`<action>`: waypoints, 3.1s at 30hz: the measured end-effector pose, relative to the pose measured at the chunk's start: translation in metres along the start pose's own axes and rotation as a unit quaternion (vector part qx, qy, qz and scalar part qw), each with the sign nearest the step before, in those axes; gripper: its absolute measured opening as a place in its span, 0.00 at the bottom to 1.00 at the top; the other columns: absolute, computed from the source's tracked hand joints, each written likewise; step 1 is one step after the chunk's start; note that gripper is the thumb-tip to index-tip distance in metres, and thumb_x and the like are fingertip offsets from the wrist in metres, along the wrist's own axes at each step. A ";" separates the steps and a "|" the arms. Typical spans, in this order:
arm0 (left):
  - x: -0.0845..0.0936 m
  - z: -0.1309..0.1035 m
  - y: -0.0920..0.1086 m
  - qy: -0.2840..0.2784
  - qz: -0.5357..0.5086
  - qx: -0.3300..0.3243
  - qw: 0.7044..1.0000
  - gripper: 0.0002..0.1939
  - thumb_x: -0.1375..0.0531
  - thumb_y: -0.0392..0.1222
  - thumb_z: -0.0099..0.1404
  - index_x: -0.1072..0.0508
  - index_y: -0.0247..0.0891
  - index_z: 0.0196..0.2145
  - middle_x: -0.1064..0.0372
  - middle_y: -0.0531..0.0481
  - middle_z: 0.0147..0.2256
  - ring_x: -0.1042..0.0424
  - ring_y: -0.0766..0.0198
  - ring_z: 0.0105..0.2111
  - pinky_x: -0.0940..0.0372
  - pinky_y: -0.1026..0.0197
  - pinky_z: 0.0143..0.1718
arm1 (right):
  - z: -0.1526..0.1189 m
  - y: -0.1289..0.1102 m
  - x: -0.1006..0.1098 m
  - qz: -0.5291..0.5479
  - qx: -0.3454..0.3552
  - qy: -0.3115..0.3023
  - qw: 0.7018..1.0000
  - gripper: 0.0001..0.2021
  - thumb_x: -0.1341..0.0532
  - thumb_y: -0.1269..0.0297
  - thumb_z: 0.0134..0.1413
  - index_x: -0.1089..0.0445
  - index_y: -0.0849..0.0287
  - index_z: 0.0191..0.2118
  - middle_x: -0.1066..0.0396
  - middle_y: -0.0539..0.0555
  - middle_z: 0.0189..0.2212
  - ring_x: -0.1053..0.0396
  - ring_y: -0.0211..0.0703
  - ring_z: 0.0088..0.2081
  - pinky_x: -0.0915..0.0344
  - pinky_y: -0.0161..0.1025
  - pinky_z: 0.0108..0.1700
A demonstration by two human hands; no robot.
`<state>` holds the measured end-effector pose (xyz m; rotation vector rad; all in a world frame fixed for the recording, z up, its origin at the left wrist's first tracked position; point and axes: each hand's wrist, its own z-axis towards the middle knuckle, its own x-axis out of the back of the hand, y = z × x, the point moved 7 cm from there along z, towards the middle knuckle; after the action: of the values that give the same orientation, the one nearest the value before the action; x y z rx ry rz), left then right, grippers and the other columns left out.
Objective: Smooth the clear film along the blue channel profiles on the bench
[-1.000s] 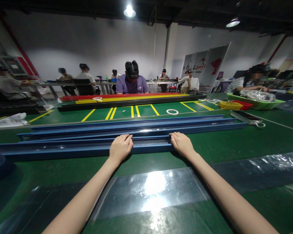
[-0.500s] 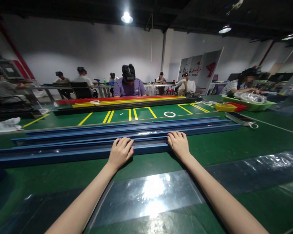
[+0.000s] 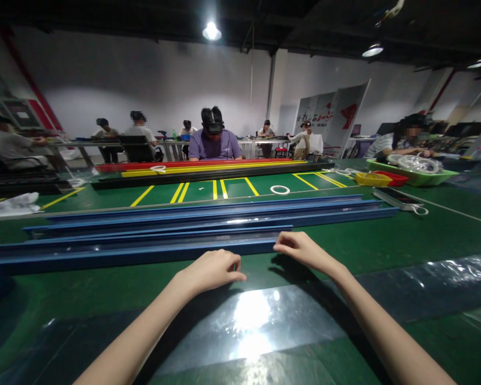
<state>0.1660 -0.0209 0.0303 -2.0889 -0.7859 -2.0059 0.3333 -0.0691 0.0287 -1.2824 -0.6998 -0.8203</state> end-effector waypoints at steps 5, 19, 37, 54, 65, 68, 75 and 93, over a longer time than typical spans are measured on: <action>-0.013 -0.009 0.002 -0.102 -0.046 -0.005 0.994 0.13 0.38 0.52 0.47 0.30 0.41 0.27 0.32 0.56 0.24 0.35 0.67 0.26 0.51 0.68 0.20 | -0.013 -0.010 -0.045 0.079 -0.016 -0.247 0.966 0.13 0.37 0.57 0.38 0.32 0.62 0.28 0.34 0.48 0.21 0.38 0.34 0.24 0.44 0.29 0.25; -0.030 -0.006 0.000 -0.155 -0.001 0.032 0.987 0.14 0.33 0.44 0.42 0.28 0.40 0.29 0.31 0.53 0.26 0.34 0.65 0.25 0.51 0.68 0.18 | -0.020 -0.010 -0.056 0.020 -0.022 -0.300 0.953 0.09 0.35 0.67 0.32 0.34 0.61 0.25 0.40 0.43 0.18 0.44 0.30 0.21 0.50 0.28 0.21; -0.036 0.001 -0.005 -0.159 -0.076 0.005 0.984 0.05 0.36 0.39 0.46 0.28 0.36 0.21 0.34 0.55 0.18 0.37 0.69 0.20 0.50 0.68 0.20 | -0.018 -0.008 -0.059 0.082 -0.004 -0.294 0.952 0.03 0.41 0.71 0.36 0.32 0.64 0.23 0.35 0.48 0.19 0.41 0.31 0.22 0.47 0.27 0.22; -0.025 0.003 -0.029 -0.097 -0.144 0.034 0.984 0.07 0.50 0.43 0.57 0.36 0.38 0.30 0.34 0.54 0.22 0.36 0.67 0.23 0.46 0.67 0.24 | -0.007 0.003 -0.047 0.122 0.003 -0.176 0.977 0.05 0.49 0.74 0.41 0.38 0.61 0.25 0.37 0.48 0.20 0.39 0.33 0.23 0.45 0.29 0.26; 0.035 -0.027 -0.073 -0.055 -0.087 0.115 0.988 0.13 0.47 0.50 0.50 0.34 0.38 0.29 0.37 0.54 0.24 0.38 0.65 0.26 0.45 0.66 0.26 | -0.005 -0.020 0.001 -0.287 0.046 0.099 0.952 0.09 0.47 0.79 0.41 0.35 0.59 0.27 0.32 0.53 0.27 0.40 0.40 0.33 0.50 0.35 0.33; 0.054 -0.043 -0.082 -0.031 -0.116 0.120 0.986 0.16 0.48 0.53 0.50 0.34 0.38 0.29 0.37 0.54 0.24 0.38 0.64 0.26 0.44 0.66 0.27 | -0.009 -0.023 0.015 -0.332 0.044 0.193 0.922 0.08 0.48 0.75 0.47 0.33 0.59 0.27 0.32 0.54 0.30 0.41 0.42 0.35 0.50 0.35 0.33; 0.072 -0.069 -0.108 -0.024 -0.148 0.156 0.976 0.16 0.47 0.54 0.50 0.34 0.38 0.25 0.38 0.54 0.24 0.41 0.65 0.27 0.45 0.67 0.28 | -0.018 -0.004 0.027 -0.276 -0.069 0.318 0.904 0.10 0.49 0.62 0.54 0.32 0.56 0.34 0.31 0.50 0.21 0.36 0.37 0.23 0.51 0.32 0.25; 0.130 -0.097 -0.121 0.175 0.231 0.386 0.876 0.31 0.56 0.69 0.52 0.28 0.42 0.30 0.32 0.46 0.25 0.37 0.54 0.35 0.50 0.56 0.38 | -0.024 -0.005 0.024 -0.152 -0.039 0.390 0.908 0.12 0.52 0.60 0.55 0.37 0.59 0.39 0.30 0.55 0.31 0.34 0.41 0.32 0.42 0.34 0.34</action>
<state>0.0205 0.0744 0.1350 -1.2525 -0.7475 -1.4063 0.3425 -0.0965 0.0473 -0.8029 -0.2115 -1.5114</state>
